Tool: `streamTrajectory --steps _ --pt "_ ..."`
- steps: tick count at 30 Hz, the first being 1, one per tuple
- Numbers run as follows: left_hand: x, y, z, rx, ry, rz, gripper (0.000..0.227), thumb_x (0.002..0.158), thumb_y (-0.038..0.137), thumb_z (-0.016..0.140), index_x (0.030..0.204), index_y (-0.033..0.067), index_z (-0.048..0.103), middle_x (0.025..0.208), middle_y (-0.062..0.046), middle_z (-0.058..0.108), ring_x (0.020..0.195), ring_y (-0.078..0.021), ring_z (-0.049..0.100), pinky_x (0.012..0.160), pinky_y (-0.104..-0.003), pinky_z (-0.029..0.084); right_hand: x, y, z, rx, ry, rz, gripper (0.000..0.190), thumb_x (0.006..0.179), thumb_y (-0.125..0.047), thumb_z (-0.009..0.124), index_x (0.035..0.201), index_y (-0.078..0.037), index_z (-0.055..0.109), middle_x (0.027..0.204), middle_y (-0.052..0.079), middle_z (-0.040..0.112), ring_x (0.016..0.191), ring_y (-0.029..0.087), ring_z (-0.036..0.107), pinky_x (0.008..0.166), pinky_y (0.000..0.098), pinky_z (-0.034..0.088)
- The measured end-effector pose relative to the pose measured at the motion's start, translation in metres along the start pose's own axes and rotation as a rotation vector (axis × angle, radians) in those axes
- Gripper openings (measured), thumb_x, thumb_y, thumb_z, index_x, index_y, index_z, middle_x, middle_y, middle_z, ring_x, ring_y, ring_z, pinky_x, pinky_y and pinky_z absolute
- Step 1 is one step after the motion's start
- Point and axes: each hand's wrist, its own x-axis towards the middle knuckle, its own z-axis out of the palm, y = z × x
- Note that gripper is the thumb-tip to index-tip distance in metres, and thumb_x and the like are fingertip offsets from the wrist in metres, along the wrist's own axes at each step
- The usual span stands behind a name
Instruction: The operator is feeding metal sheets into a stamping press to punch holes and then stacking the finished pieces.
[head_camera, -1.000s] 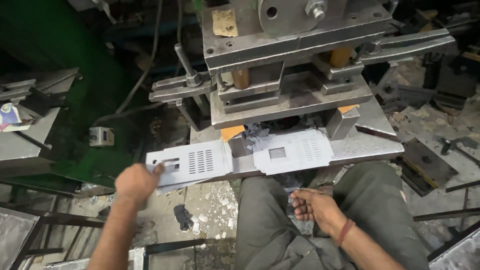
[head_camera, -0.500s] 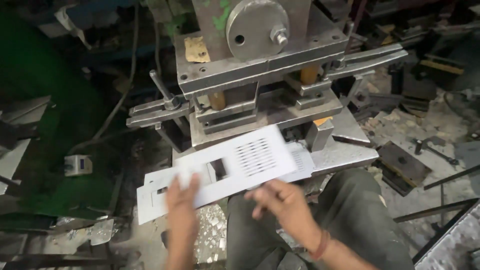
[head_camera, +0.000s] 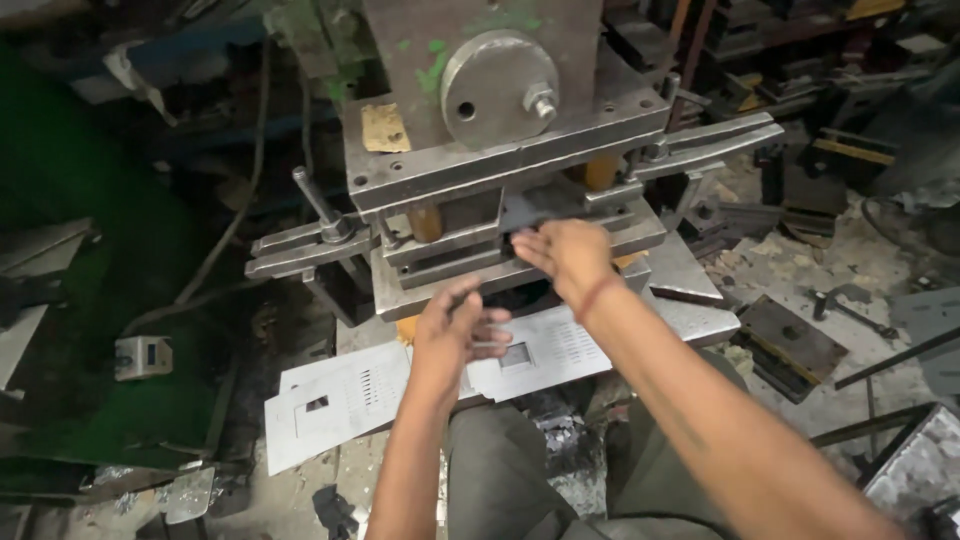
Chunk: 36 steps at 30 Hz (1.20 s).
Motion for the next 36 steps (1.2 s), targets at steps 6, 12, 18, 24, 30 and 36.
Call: streamTrajectory --steps 6,12,18,24,30,36 --pt "-0.049 -0.029 -0.014 0.010 -0.005 -0.089 0.042 0.101 0.009 0.052 0.141 -0.0025 0.055 0.102 -0.025 0.073 0.078 -0.0306 0.071 0.070 -0.038 0.061 -0.002 -0.008 0.050 0.002 0.316 -0.039 0.037 0.089 0.006 0.035 0.116 0.011 0.061 0.096 0.027 0.071 0.075 0.039 0.075 0.065 0.0443 0.065" --pt "-0.073 -0.063 -0.040 0.070 0.057 -0.145 0.037 0.099 0.006 0.056 0.133 -0.0054 0.065 0.095 -0.024 0.077 0.071 -0.0285 0.072 0.064 -0.036 0.058 -0.009 -0.001 0.060 -0.133 0.374 -0.083 0.023 0.090 -0.001 0.049 0.075 0.004 0.066 0.063 0.014 0.061 0.043 0.019 0.047 0.036 0.0326 0.040" --pt "-0.091 -0.064 -0.119 0.234 0.298 0.029 0.031 0.095 0.004 0.059 0.124 -0.0023 0.070 0.094 -0.020 0.081 0.084 -0.0290 0.075 0.087 -0.044 0.066 -0.014 -0.008 0.057 -0.220 0.328 -0.036 0.025 0.090 0.003 0.043 0.083 0.008 0.066 0.067 0.015 0.062 0.044 0.019 0.047 0.035 0.0329 0.041" --pt "-0.090 -0.076 -0.240 0.900 0.865 0.536 0.058 0.092 0.010 0.069 0.142 -0.0151 0.051 0.139 -0.032 0.056 0.124 -0.0414 0.056 0.103 -0.046 0.043 -0.001 0.006 0.054 -0.215 0.272 -0.090 0.026 0.087 0.006 0.040 0.078 0.005 0.065 0.063 0.014 0.060 0.040 0.019 0.046 0.033 0.0337 0.042" --pt "-0.101 -0.099 -0.283 0.728 0.889 0.113 0.043 0.091 0.028 0.080 0.109 -0.0110 0.073 0.086 -0.019 0.074 0.074 -0.0244 0.066 0.071 -0.033 0.054 -0.002 -0.001 0.054 -0.267 0.334 -0.058 0.022 0.093 0.001 0.041 0.097 0.001 0.062 0.073 0.011 0.063 0.046 0.015 0.050 0.038 0.0308 0.051" --pt "-0.155 -0.063 -0.259 0.063 0.890 0.075 0.025 0.105 0.011 0.066 0.120 -0.0082 0.061 0.091 -0.016 0.067 0.076 -0.0265 0.069 0.073 -0.035 0.061 0.010 0.000 0.045 -0.176 0.259 -0.045 0.028 0.093 -0.001 0.040 0.092 0.001 0.068 0.069 0.013 0.064 0.046 0.016 0.053 0.037 0.0294 0.050"
